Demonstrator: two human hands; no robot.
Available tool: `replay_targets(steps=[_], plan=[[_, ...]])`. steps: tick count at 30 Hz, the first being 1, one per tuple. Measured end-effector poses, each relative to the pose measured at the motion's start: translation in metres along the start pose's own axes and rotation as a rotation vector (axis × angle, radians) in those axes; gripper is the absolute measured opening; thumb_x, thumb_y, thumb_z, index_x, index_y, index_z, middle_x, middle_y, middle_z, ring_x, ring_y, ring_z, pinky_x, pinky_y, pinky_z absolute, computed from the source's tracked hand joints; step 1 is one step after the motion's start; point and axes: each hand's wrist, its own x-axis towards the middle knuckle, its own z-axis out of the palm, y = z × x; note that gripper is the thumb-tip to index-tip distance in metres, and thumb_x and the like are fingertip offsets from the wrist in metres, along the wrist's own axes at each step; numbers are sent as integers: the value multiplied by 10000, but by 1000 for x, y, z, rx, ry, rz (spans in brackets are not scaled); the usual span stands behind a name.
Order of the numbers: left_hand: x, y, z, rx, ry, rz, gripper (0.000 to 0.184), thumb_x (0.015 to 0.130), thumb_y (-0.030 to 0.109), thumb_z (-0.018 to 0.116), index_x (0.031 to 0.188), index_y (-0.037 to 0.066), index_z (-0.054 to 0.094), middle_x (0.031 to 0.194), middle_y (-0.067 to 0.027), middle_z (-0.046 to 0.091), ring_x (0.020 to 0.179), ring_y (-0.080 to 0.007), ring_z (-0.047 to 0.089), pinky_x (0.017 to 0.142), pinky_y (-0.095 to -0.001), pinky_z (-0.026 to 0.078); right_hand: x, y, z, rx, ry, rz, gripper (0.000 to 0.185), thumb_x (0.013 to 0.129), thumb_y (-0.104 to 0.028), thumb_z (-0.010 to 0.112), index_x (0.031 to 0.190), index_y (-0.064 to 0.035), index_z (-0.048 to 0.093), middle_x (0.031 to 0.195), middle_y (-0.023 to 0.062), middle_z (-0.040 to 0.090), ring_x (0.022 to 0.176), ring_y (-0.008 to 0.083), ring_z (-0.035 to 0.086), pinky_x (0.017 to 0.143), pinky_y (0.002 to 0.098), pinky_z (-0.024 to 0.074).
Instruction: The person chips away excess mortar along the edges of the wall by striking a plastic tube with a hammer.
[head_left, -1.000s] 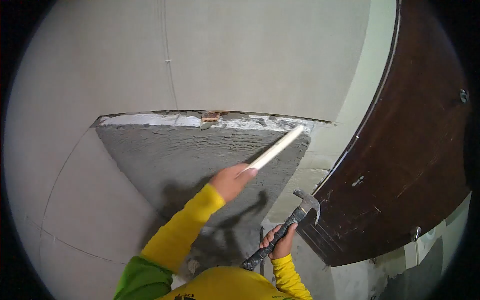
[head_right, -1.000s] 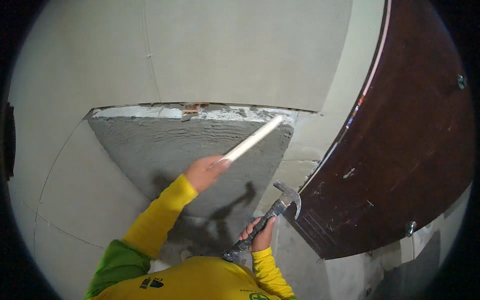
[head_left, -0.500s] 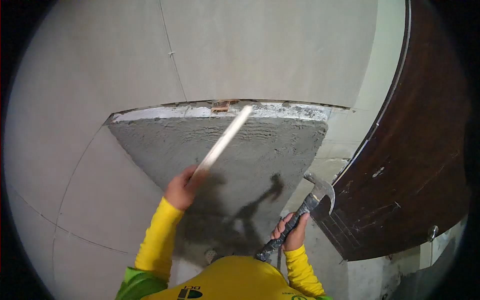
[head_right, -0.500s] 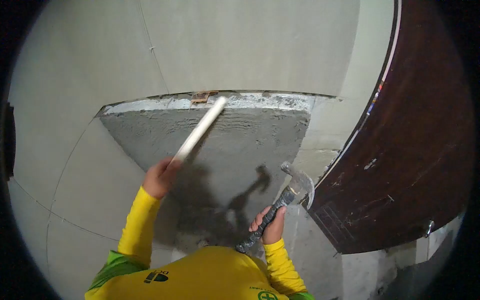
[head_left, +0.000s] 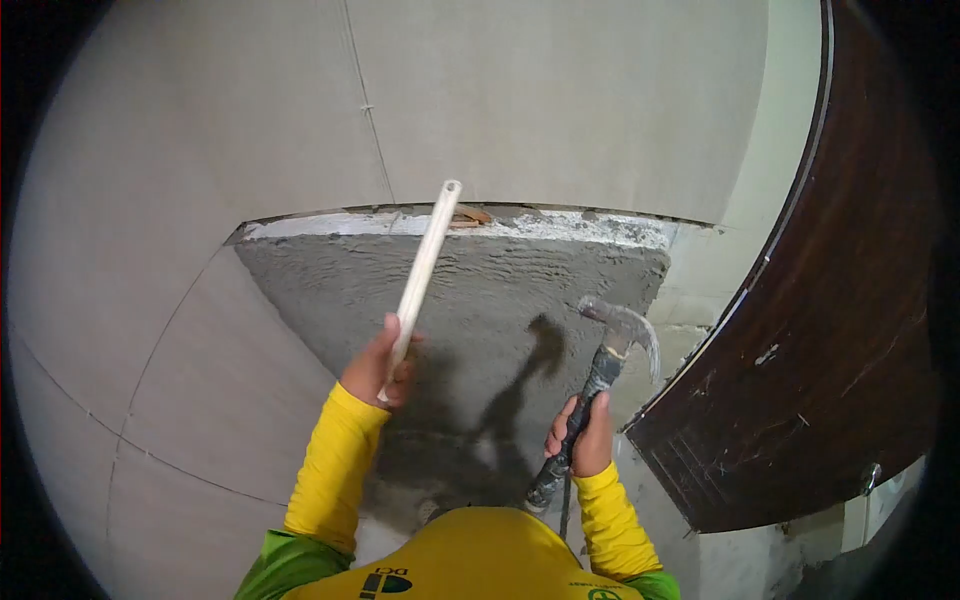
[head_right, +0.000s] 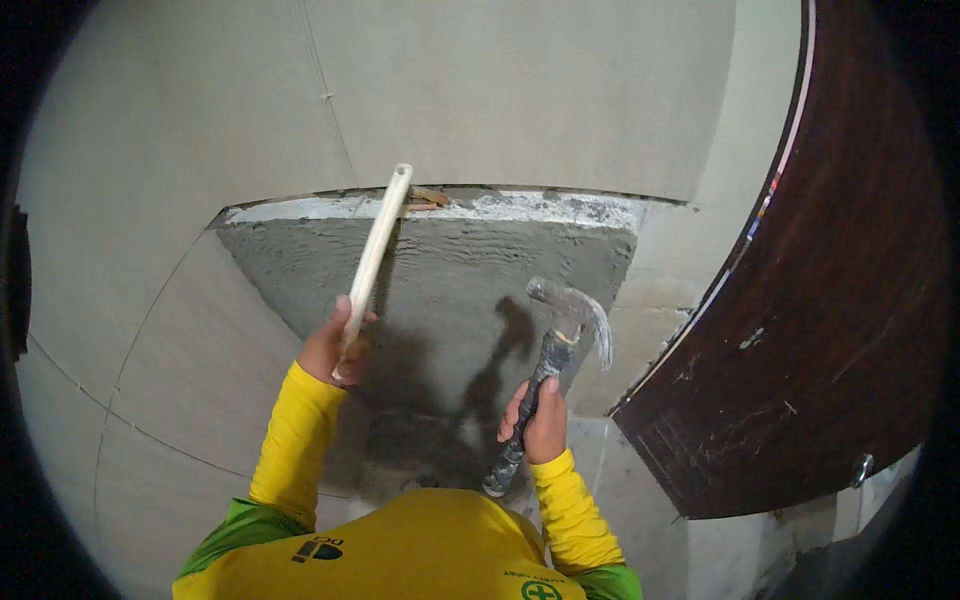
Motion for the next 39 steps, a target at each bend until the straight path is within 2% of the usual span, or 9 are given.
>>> replay_targets(steps=[4,13,15,18,22,24,34,36,39], plan=[[1,28,-7,122,67,6,545,897,692,469,968,167,591,537,46,426,352,-73,315,330,-235,254,17,-39,35,-260,-67,-72,614,984,-622,282,823,-63,477,563,58,468,421,188,485,436,315,440],[27,40,-25,349,49,-4,577,877,698,497,967,137,601,559,25,472,375,-95,378,341,-267,292,102,-60,120,-657,-105,-504,488,1022,-452,377,807,-41,527,566,60,510,426,166,493,442,312,416],[20,45,-18,382,69,1,581,875,694,505,969,128,600,560,20,476,372,-97,379,341,-270,297,126,-57,129,-938,3,-521,554,990,-493,435,892,39,557,693,240,595,666,390,596,641,447,455],[14,46,-11,442,105,25,589,872,688,519,972,113,595,563,13,482,365,-100,381,337,-269,300,128,-69,131,-955,-89,-321,581,970,-512,462,929,56,580,767,300,598,757,484,568,721,491,447],[-15,49,-5,446,172,79,594,876,670,530,979,87,588,548,0,480,355,-104,391,325,-252,284,91,-68,109,-838,-113,-407,503,992,-445,473,840,27,557,659,192,578,607,316,584,596,399,444],[-36,35,-29,425,203,57,573,892,646,524,976,83,586,540,-3,476,353,-105,390,322,-249,277,55,-80,99,-705,-92,-366,497,1019,-454,403,744,-53,503,544,42,487,411,152,474,418,292,388],[15,27,46,700,27,98,442,961,499,489,940,78,624,604,-33,516,437,-113,432,416,-263,335,37,-43,48,-192,-30,-180,458,1031,-443,383,852,-38,499,600,60,508,452,148,493,440,295,411],[59,6,39,1178,-51,704,439,953,481,525,879,60,627,639,-27,521,472,-108,421,463,-276,342,44,-32,48,-162,26,-209,563,1002,-567,335,864,-43,491,600,78,508,422,182,484,418,308,420],[54,0,64,1044,133,485,441,941,463,569,826,41,621,611,-9,493,484,-115,409,495,-284,351,60,-19,44,-105,79,-210,576,1005,-567,297,851,-46,488,576,73,495,416,195,483,417,318,424]])
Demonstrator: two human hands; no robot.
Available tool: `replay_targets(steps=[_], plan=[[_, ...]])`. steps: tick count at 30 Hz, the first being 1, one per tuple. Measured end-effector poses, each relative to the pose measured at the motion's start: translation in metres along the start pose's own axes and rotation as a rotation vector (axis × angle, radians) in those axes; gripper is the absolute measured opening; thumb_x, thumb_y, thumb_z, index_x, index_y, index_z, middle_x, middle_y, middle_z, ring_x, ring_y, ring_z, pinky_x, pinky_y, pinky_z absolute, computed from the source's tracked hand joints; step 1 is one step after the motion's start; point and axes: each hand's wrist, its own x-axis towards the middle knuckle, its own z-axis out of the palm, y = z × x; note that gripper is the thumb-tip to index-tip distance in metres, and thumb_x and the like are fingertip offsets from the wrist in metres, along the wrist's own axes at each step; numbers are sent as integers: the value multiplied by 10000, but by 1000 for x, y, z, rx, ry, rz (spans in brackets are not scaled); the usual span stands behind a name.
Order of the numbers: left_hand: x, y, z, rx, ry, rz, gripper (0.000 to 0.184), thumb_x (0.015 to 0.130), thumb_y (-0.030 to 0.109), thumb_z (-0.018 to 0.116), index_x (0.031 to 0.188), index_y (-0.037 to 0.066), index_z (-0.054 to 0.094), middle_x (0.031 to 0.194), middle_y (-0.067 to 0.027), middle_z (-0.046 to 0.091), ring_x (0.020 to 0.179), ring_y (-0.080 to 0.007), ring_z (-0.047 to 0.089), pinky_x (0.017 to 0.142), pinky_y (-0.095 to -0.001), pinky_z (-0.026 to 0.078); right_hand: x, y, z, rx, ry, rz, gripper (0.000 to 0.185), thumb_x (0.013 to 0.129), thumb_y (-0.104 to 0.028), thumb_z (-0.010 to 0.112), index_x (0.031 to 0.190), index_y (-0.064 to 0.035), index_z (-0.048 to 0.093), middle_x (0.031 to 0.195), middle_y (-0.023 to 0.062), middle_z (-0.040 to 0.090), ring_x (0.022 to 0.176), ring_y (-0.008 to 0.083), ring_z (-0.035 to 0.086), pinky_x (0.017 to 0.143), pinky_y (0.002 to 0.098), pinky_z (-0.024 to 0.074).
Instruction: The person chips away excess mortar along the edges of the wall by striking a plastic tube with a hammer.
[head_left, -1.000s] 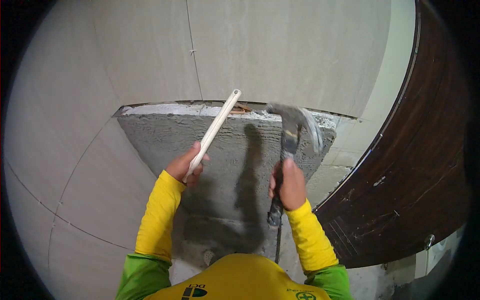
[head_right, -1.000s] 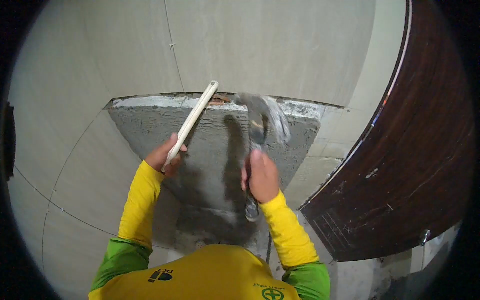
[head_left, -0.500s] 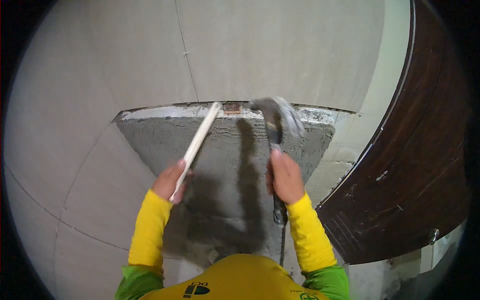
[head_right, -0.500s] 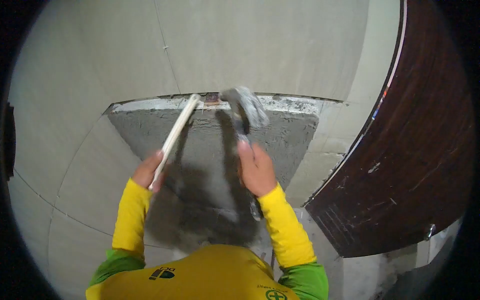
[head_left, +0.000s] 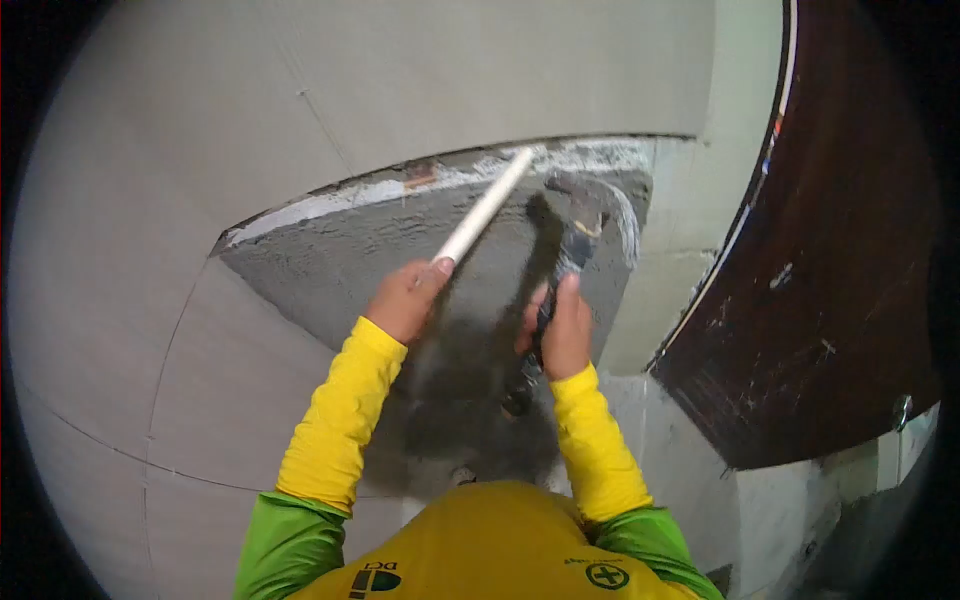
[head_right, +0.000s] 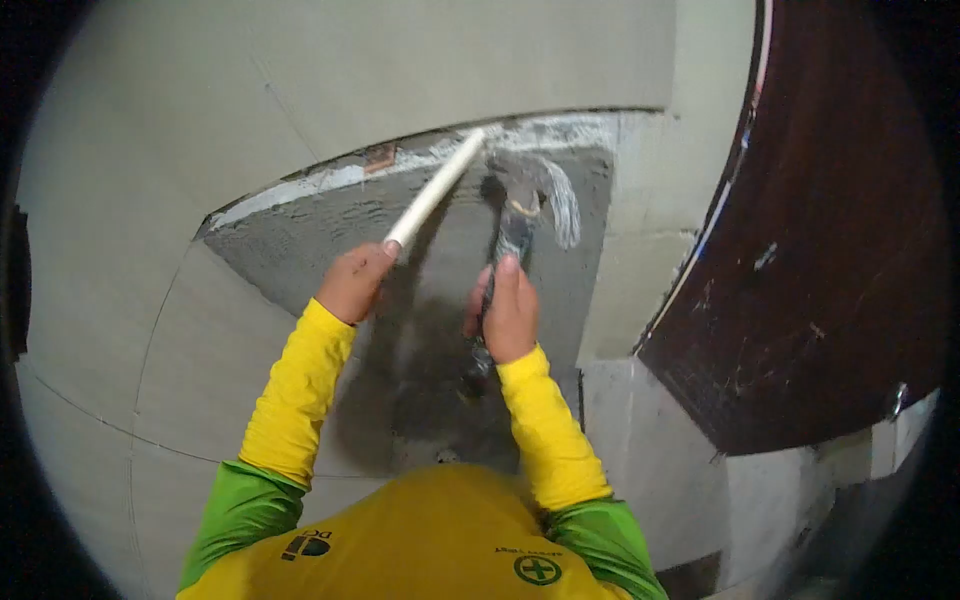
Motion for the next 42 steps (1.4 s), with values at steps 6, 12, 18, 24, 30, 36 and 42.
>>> replay_targets(steps=[6,12,18,24,30,36,42], plan=[[1,-7,-1,-73,30,-169,460,931,490,593,883,36,652,621,15,490,543,-92,435,493,-280,352,26,25,6,-45,73,-182,602,995,-590,266,841,-51,487,557,65,481,410,198,480,418,320,424],[0,8,-9,-50,38,-153,456,919,502,611,851,52,640,618,38,463,538,-73,425,485,-256,336,37,5,25,257,56,-95,616,986,-613,263,874,-48,481,577,72,487,426,195,484,433,327,438],[11,2,-9,-52,29,-199,453,917,496,617,823,52,614,607,31,465,517,-78,440,478,-259,349,40,-2,38,371,108,-161,536,1006,-528,285,858,-54,487,572,63,493,427,167,484,436,288,412],[5,12,-6,-11,58,-164,442,927,480,608,812,53,612,602,24,467,514,-80,439,479,-262,352,55,15,45,276,121,-94,587,982,-591,297,844,-52,481,564,64,482,405,178,476,405,303,416],[5,5,-8,-4,65,-153,449,932,476,604,815,43,618,594,27,454,516,-79,424,479,-262,345,49,22,38,199,-2,32,621,975,-624,297,841,-48,486,549,66,477,392,180,477,379,323,425],[7,-3,-5,-135,59,-155,396,920,467,628,849,77,621,572,57,412,439,-50,350,403,-238,244,55,14,38,99,25,-69,656,961,-653,272,827,-47,484,556,64,476,391,186,477,374,325,424],[4,8,-5,-73,61,-233,411,931,453,622,820,57,624,591,44,455,495,-68,399,454,-255,309,49,11,39,339,93,-59,589,987,-564,324,745,-47,469,526,57,459,379,179,469,369,317,419]])
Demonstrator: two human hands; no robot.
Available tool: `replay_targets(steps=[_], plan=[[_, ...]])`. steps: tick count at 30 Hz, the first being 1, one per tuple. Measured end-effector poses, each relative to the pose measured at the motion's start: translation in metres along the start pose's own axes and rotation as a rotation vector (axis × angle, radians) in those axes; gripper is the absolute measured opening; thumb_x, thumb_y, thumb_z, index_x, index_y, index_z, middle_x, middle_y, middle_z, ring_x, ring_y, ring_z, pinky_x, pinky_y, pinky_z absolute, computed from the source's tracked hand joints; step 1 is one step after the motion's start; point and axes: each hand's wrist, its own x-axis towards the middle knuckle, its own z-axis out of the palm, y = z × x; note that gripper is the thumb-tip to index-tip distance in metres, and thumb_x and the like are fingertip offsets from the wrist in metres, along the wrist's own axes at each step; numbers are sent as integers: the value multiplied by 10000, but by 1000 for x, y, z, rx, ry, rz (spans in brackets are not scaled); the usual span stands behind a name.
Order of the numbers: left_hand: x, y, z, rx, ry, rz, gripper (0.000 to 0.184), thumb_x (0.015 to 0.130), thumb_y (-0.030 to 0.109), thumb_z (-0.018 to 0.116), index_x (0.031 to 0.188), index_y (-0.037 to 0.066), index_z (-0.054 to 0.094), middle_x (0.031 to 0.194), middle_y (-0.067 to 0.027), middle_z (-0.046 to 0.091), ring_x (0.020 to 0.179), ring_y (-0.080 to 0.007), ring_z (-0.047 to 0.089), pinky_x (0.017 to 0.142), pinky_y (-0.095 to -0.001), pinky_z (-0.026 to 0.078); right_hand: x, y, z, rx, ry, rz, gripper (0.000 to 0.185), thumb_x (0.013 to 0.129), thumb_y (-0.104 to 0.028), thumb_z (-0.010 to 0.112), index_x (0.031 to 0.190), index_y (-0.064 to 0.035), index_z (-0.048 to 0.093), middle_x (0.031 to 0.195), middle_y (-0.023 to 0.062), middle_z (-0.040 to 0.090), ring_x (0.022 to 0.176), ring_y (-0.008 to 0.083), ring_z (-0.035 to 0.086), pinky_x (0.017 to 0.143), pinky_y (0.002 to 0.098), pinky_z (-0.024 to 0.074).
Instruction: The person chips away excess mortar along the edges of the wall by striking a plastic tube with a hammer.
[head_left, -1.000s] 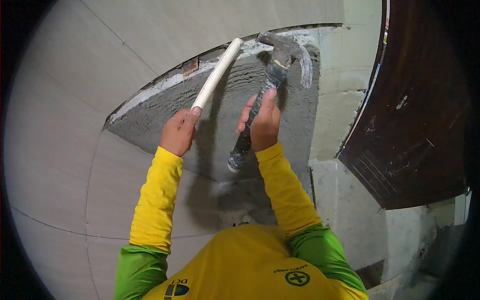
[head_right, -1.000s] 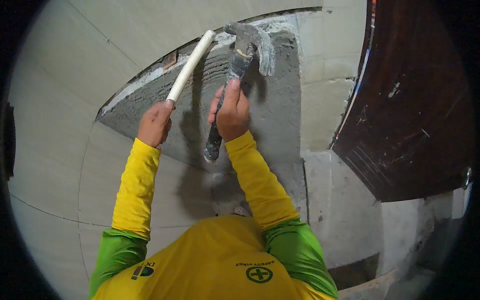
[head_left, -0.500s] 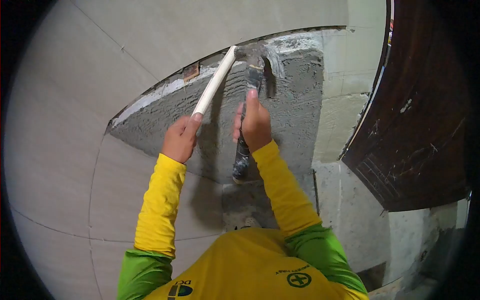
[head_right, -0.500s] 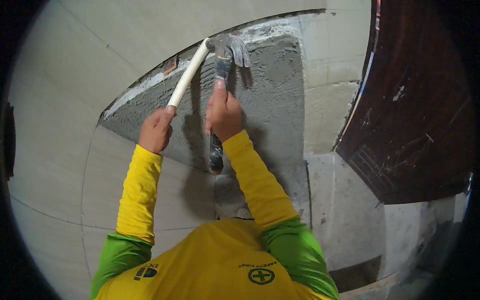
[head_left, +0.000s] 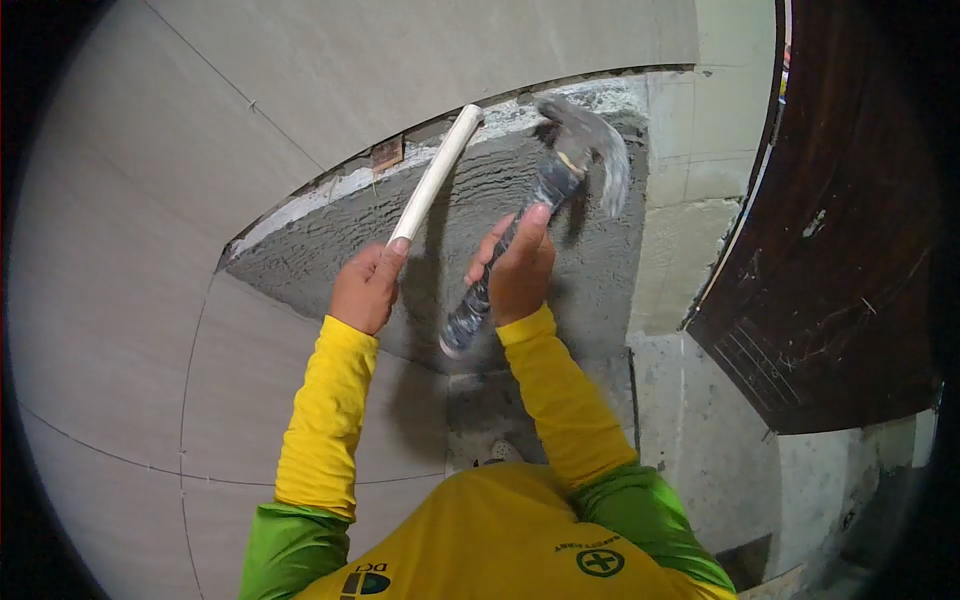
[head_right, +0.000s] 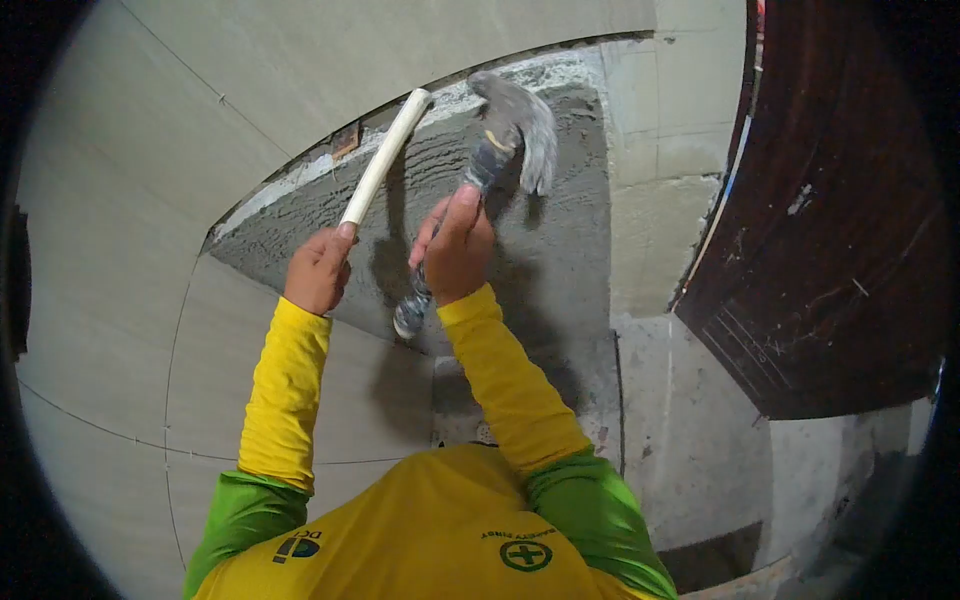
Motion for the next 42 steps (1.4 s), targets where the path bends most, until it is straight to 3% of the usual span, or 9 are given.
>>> replay_targets(steps=[3,5,9,12,17,19,22,29,42], plan=[[-1,1,3,-28,13,27,412,933,453,617,810,60,618,578,46,450,485,-68,402,448,-256,310,8,0,-1,-121,-15,-128,591,987,-566,331,759,-40,476,527,54,447,379,172,462,364,313,411],[-2,1,2,-31,4,22,411,933,453,616,814,61,620,574,46,447,485,-67,404,446,-256,310,10,-21,-7,-167,-117,244,586,987,-570,328,761,-48,474,524,50,441,378,165,455,369,315,412],[3,-5,5,-63,15,27,369,919,438,640,872,72,621,571,72,392,414,-44,324,382,-240,219,-2,-9,4,-13,47,15,593,985,-571,337,763,-40,480,535,50,450,374,170,449,374,320,419],[3,-7,5,-91,33,45,370,919,433,641,865,69,615,570,71,387,410,-47,323,383,-241,221,8,-4,-3,-191,-117,160,602,983,-572,336,753,-36,484,535,48,446,376,172,451,380,318,425],[4,-6,4,-58,21,21,370,915,438,644,858,74,608,565,72,379,411,-49,324,381,-242,219,2,-22,-5,-147,-73,203,595,989,-556,340,727,-42,483,511,47,435,370,178,457,375,320,426],[5,-7,3,-69,19,43,372,913,443,645,856,78,606,563,72,377,411,-49,324,380,-243,217,0,-9,0,-23,18,-25,584,989,-551,358,724,-43,472,509,49,435,366,175,451,360,328,416],[-1,-1,3,-24,16,12,375,912,451,644,859,82,602,563,73,376,417,-48,330,382,-245,221,10,-17,-8,-127,-141,224,572,987,-549,374,726,-49,465,511,48,434,369,169,452,360,325,413],[-1,2,5,-60,22,24,383,915,455,642,853,79,600,566,73,374,424,-49,327,397,-246,234,0,-16,-7,-120,-70,141,619,963,-627,350,776,-53,486,549,60,468,384,184,474,375,336,442],[-14,22,7,-12,-21,90,361,961,403,579,861,55,574,601,5,470,453,-83,405,413,-251,298,-8,-23,-44,-158,-107,261,667,950,-666,324,728,-59,488,531,62,470,396,185,480,402,331,434]])
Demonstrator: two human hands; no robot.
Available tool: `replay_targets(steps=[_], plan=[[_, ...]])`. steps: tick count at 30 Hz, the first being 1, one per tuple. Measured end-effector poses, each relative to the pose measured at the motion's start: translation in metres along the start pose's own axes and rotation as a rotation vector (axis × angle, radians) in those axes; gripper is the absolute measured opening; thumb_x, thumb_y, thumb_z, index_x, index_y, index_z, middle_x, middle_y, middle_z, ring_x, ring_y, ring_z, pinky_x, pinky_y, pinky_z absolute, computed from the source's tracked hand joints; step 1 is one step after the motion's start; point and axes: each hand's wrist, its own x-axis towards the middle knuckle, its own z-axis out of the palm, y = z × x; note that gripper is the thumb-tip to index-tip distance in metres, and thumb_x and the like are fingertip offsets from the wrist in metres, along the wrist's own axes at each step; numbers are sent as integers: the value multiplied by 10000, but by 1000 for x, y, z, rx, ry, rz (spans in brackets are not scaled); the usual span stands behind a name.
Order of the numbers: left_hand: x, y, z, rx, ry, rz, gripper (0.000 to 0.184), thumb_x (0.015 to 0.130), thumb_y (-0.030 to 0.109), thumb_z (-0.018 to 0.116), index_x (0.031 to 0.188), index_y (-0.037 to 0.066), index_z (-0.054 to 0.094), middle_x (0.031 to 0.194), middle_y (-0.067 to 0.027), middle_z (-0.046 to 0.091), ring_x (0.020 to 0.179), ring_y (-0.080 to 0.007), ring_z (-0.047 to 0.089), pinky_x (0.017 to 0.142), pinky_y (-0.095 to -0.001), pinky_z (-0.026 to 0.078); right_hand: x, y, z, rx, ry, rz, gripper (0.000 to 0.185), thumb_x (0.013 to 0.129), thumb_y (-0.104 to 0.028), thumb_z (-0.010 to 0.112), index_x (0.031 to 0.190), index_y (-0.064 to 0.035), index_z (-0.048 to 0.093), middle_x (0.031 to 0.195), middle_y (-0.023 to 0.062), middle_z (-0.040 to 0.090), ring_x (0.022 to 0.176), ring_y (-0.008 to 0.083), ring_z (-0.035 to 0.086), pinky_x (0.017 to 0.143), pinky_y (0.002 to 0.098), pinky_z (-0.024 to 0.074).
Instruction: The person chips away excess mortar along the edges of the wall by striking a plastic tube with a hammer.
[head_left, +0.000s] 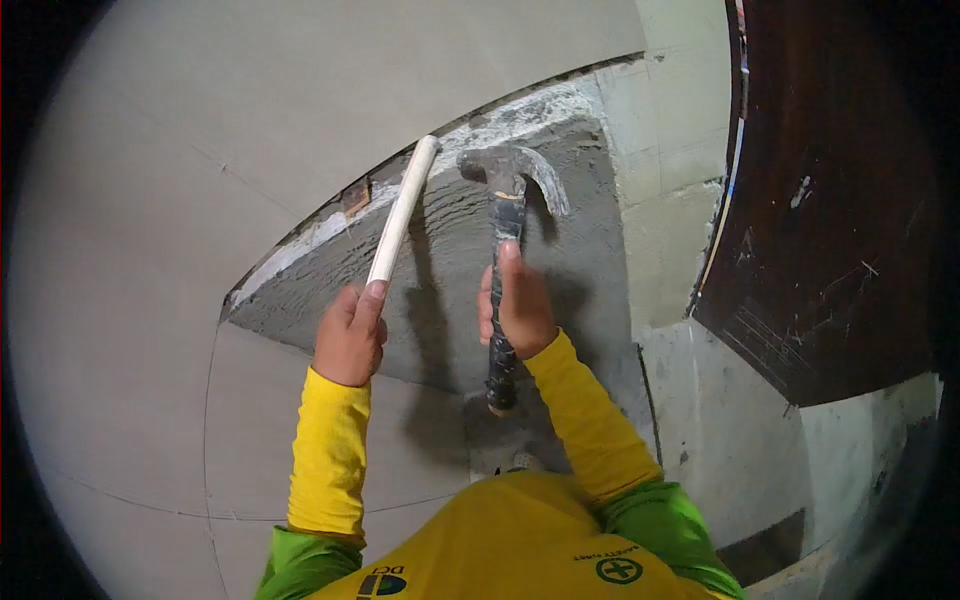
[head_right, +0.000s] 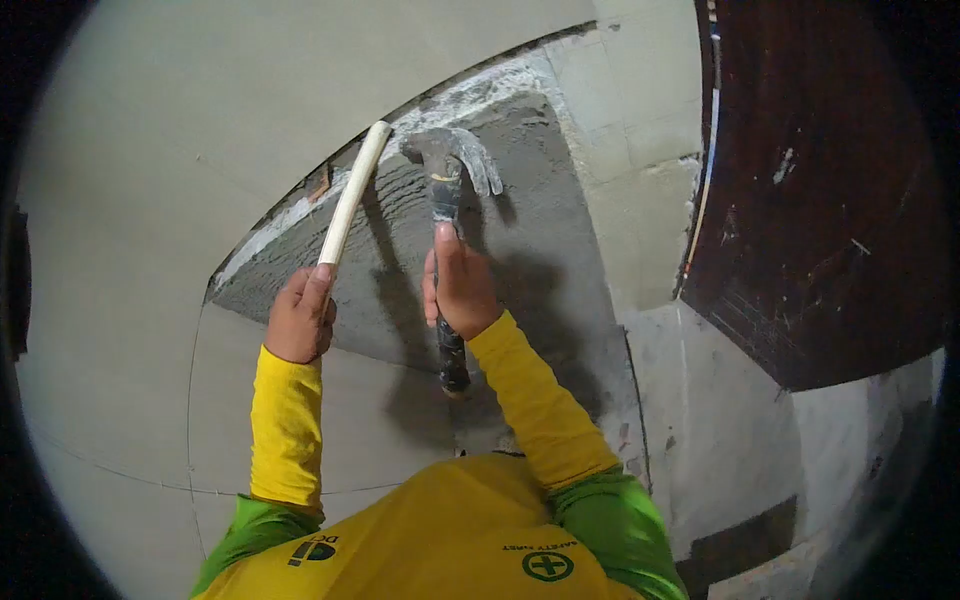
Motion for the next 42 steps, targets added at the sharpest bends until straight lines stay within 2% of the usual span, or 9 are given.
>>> replay_targets(steps=[8,11,15,21,24,30,33,39,42], plan=[[-8,17,0,-75,-33,-160,326,962,411,569,980,86,595,614,0,492,394,-74,346,371,-235,265,17,5,23,-20,-10,-247,651,962,-655,299,796,-56,493,539,64,480,399,181,477,429,308,424],[-2,7,-9,-65,-51,-129,319,957,413,577,970,95,594,611,6,487,404,-67,349,373,-232,262,24,2,43,211,172,-204,639,963,-634,351,700,-64,469,523,46,471,393,156,485,397,311,417],[-1,5,-12,-99,-82,-137,298,956,407,584,933,109,585,612,21,473,414,-57,345,376,-225,245,22,-15,36,3,-55,65,645,964,-643,311,787,-46,481,548,64,469,390,187,481,383,336,434],[-2,7,-7,-64,-38,-119,333,965,389,577,822,91,539,601,11,483,425,-62,354,388,-236,256,21,11,42,92,97,-256,603,963,-604,379,744,-49,473,537,53,463,378,173,484,359,337,418],[3,-5,-6,-66,-24,-25,340,962,394,578,821,86,542,598,10,486,429,-64,362,395,-239,264,25,-9,37,65,-17,126,637,957,-645,328,784,-50,475,540,62,454,387,193,468,386,348,438],[-5,16,-4,-52,-45,-131,346,959,397,582,828,78,556,591,4,489,432,-70,374,399,-240,271,15,1,46,182,163,-165,636,948,-659,349,809,-52,473,550,58,453,380,182,461,374,349,432],[-8,19,-4,-13,-22,-124,330,956,388,590,841,79,566,586,3,488,419,-73,372,391,-244,269,21,-11,43,65,-13,111,625,957,-648,338,806,-57,471,550,54,458,375,181,463,372,343,432],[-6,15,-4,-61,-49,-131,320,959,385,586,866,79,564,586,-3,488,393,-73,360,369,-248,258,15,0,44,154,100,-78,631,963,-646,323,785,-58,467,538,56,458,374,189,473,367,341,434],[-4,11,-5,-56,-50,-106,318,962,385,579,877,78,563,584,-2,489,393,-71,365,364,-245,257,19,-12,42,76,-28,127,630,969,-632,317,775,-53,472,542,64,467,386,191,485,373,343,436]])
